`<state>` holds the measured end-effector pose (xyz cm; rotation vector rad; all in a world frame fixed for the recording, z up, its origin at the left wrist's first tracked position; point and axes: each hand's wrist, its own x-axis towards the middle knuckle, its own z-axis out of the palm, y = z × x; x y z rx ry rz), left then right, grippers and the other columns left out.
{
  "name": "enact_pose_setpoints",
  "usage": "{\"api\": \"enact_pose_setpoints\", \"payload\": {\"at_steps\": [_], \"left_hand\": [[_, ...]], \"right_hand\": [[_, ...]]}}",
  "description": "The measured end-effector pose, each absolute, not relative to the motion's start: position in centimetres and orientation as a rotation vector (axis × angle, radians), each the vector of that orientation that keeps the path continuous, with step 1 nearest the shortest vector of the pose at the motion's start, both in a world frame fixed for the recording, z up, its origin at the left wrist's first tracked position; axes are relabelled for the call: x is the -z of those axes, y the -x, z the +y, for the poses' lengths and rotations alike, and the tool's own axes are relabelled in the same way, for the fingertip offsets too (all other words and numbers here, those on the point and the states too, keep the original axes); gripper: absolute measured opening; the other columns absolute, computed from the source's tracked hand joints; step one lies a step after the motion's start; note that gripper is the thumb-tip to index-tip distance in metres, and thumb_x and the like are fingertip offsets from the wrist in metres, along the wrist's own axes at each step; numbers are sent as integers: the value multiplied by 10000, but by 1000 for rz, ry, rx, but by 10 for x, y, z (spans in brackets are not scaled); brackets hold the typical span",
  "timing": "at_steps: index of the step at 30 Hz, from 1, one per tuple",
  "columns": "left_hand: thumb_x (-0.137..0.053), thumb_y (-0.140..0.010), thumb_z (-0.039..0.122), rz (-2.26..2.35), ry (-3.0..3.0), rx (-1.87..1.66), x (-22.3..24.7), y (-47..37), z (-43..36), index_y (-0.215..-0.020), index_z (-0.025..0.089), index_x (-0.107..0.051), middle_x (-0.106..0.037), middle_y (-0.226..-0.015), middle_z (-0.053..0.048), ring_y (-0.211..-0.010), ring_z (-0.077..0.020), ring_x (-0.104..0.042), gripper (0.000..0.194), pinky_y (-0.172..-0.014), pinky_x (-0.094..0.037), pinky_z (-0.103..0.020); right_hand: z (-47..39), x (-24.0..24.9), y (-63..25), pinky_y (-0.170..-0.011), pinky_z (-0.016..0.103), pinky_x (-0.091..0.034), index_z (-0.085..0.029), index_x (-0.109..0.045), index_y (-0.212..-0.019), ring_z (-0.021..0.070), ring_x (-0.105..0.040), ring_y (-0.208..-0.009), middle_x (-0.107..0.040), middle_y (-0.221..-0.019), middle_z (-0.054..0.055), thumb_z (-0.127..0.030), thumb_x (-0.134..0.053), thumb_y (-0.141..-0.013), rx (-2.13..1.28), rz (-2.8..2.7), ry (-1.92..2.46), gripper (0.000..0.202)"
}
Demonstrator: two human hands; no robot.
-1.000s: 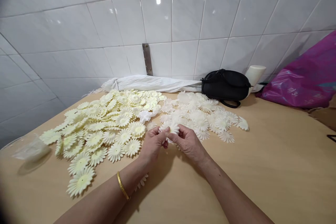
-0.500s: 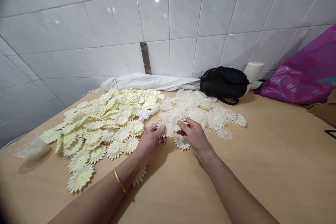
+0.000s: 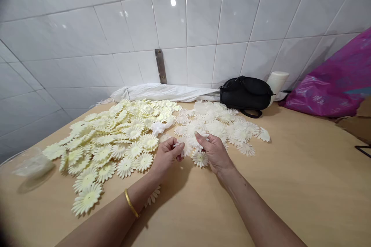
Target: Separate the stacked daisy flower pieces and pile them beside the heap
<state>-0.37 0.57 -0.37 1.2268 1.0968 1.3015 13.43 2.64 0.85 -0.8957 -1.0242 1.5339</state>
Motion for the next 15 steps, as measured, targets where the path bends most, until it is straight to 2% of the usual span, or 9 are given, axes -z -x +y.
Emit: {"api": "enact_pose_setpoints", "payload": {"at_steps": [3,6,9,11,15], "left_hand": [[-580,-691,313,1264,-1354,-1467,1,4,3,-721,157,-543,-536,-667,-6,-597,-104,-469,163,-561,-369,-227],[-542,-729,353,1359,-1463,-1591,-5,4,0,-810,169,-587,-557,-821,-38,-726,-129,-486,205,-620,-373,-234],[-471,-764,441,1230,-1379,-1411,-8,2,-2,-691,154,-568,-529,-635,-18,-594,-107,-468,312,-542,-352,-224],[-498,-734,477,1093,-1176,-1252,-7,1,-1,-669,148,-541,-485,-533,7,-477,-82,-429,338,-451,-303,-206],[-690,-574,340,928,-844,-1226,-1,3,5,-660,148,-490,-495,-536,32,-442,-62,-455,290,-406,-282,-172]], "right_hand": [[27,-10,-135,-430,207,-342,-156,-534,-581,73,-431,-422,-522,-486,-31,-410,-679,-624,-1514,-1038,929,295],[25,-9,-134,-422,206,-321,-159,-507,-550,66,-403,-413,-491,-469,-38,-413,-670,-634,-1478,-1094,914,314],[21,-8,-131,-419,213,-316,-162,-512,-585,74,-402,-417,-481,-478,-38,-421,-640,-667,-1496,-1194,868,300],[18,-7,-130,-449,224,-344,-162,-535,-650,95,-453,-465,-520,-534,-21,-418,-622,-687,-1558,-1297,809,273],[16,-6,-128,-522,233,-369,-156,-552,-712,110,-488,-561,-554,-634,-3,-393,-631,-686,-1550,-1406,793,251]]}}
